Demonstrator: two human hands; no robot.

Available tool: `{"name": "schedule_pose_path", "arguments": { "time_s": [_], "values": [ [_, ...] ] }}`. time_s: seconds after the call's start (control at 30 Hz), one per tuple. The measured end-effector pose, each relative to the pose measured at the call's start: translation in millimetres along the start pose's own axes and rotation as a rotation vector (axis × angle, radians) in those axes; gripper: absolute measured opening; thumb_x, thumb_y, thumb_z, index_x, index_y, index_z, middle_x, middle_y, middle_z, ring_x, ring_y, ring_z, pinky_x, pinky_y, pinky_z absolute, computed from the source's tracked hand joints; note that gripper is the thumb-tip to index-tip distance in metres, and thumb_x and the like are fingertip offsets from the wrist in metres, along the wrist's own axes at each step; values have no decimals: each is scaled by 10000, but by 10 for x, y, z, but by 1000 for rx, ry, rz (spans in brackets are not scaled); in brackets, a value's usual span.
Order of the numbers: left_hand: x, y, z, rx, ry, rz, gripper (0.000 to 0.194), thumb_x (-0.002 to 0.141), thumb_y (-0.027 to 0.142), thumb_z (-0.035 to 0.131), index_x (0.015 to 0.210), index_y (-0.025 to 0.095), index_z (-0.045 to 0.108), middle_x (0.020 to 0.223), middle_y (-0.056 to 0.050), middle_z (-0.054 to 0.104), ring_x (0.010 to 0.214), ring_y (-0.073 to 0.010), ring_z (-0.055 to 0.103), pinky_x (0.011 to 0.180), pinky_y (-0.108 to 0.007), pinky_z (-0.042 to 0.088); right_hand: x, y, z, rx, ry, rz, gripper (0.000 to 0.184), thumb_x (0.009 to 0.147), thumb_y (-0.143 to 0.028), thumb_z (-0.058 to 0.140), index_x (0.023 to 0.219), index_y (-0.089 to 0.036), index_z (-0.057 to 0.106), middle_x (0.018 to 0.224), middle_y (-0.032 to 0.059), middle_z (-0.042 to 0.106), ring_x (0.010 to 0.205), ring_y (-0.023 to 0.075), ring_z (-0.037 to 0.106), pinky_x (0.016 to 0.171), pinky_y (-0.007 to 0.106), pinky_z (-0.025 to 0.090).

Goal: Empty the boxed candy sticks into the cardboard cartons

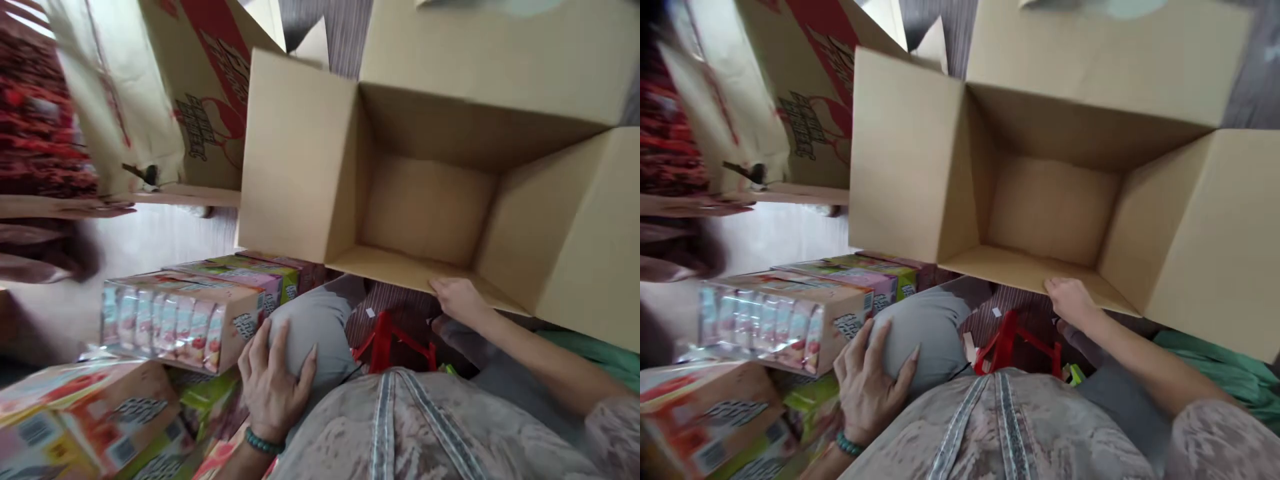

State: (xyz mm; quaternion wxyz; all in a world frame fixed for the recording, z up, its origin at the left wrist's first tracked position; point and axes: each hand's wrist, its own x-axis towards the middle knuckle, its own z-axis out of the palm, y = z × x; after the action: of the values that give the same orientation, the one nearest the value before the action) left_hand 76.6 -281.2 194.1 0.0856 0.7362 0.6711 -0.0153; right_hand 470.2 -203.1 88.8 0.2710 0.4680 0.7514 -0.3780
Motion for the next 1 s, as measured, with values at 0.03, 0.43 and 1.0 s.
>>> {"name": "schedule_pose_path", "arguments": {
  "time_s": [0.03, 0.43, 1.0],
  "values": [
    [-54, 19, 63, -20, 52, -5, 717, 1043, 405, 635, 1693, 227, 388, 1620, -243, 498, 1427, -441, 540, 1166, -589, 438, 30, -53, 1, -21, 6, -9, 310, 1048, -95, 523, 1263, -135, 743, 1173, 134, 796, 1128, 287, 761, 886, 318, 528],
    [-227, -135, 575, -185, 345, -148, 638, 1033, 558, 524, 1430, 84, 688, 1483, -269, 635, 1297, -417, 607, 1154, -545, 458, 70, -111, 80, -109, 222, 174, 320, 1033, -417, 767, 1224, -161, 788, 1226, 163, 801, 1194, 344, 752, 905, 350, 547],
    [42, -29, 662, -230, 339, -113, 808, 1000, 583, 459, 1528, -12, 604, 1555, -340, 545, 1442, -478, 510, 1228, -610, 395, -445, 83, 621, 104, 499, 615, 639, 797, -429, 1016, 1312, -183, 730, 1296, 133, 750, 1239, 303, 686, 975, 323, 492]
  ]
}}
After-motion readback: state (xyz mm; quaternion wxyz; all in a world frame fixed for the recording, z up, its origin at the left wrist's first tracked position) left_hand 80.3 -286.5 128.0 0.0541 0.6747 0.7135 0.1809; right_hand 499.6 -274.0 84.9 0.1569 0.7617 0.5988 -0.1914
